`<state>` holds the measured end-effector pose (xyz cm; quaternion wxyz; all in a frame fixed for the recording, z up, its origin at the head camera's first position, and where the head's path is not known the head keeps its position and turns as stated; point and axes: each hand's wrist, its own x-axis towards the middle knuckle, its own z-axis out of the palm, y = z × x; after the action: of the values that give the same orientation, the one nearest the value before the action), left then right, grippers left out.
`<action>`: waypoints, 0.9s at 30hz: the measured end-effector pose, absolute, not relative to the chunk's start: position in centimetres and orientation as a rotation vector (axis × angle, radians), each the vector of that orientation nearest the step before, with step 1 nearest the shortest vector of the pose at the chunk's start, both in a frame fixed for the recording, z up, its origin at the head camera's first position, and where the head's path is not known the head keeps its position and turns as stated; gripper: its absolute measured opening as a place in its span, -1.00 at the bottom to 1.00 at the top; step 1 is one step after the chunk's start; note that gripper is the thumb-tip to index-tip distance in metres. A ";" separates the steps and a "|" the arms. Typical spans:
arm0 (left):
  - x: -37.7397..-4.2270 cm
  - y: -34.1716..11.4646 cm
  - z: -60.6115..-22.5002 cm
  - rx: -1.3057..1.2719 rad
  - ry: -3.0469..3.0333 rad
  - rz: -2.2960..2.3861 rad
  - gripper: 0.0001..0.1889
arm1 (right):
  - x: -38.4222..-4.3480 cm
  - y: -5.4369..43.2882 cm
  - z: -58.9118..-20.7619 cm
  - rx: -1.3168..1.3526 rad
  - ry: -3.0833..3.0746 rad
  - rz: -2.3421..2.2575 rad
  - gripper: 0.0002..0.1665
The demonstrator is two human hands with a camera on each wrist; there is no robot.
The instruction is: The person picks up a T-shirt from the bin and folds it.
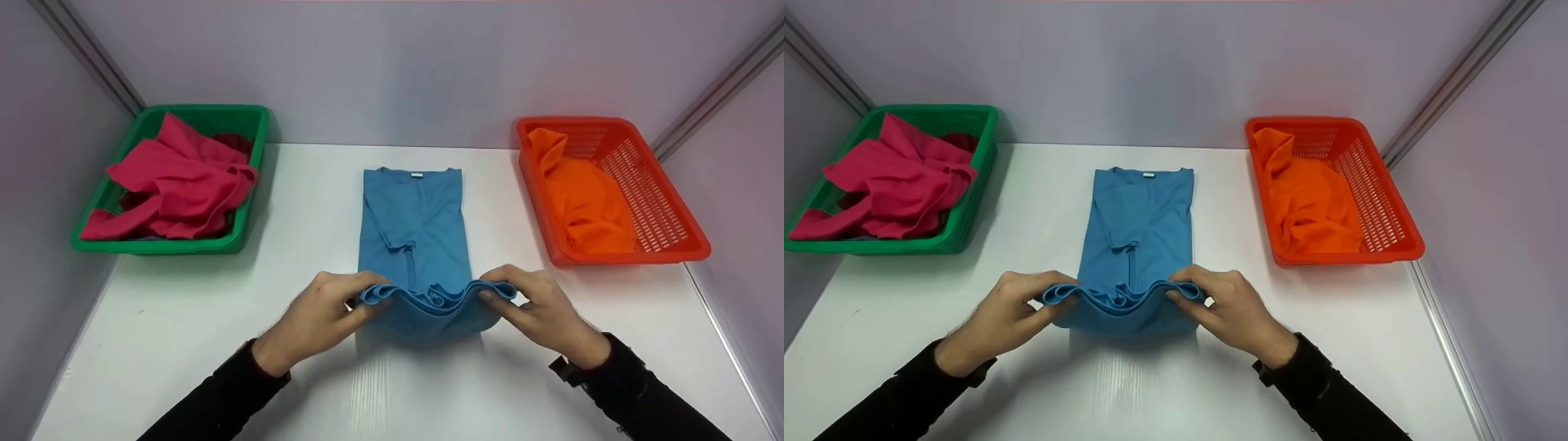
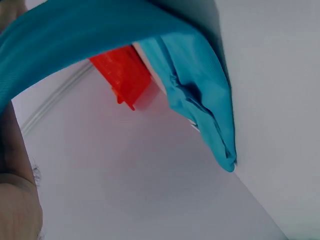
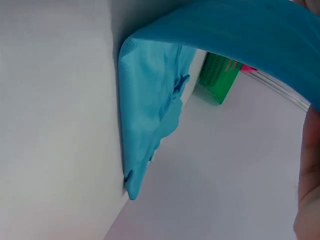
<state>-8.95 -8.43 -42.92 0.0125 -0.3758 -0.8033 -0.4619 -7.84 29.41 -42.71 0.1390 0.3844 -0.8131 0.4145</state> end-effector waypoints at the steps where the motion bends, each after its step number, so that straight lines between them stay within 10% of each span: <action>1: -9.4 -8.3 -43.0 -1.131 -2.521 -1.448 -0.80 | -8.2 29.3 -42.9 1.065 -2.389 1.184 -0.78; 16: -18.3 -6.2 -46.6 -0.712 -2.899 -1.274 -0.71 | -16.4 28.1 -46.6 0.530 -2.960 0.909 -0.83; 27: -17.4 -6.7 -47.4 -0.904 -3.035 -0.704 -0.23 | -16.7 27.9 -47.0 0.583 -3.196 0.578 -0.10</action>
<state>-17.44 -6.70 -47.44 -0.0513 -0.2784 -0.9343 -0.2166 -16.65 27.89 -46.95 -0.0787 0.1761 -0.9656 0.1746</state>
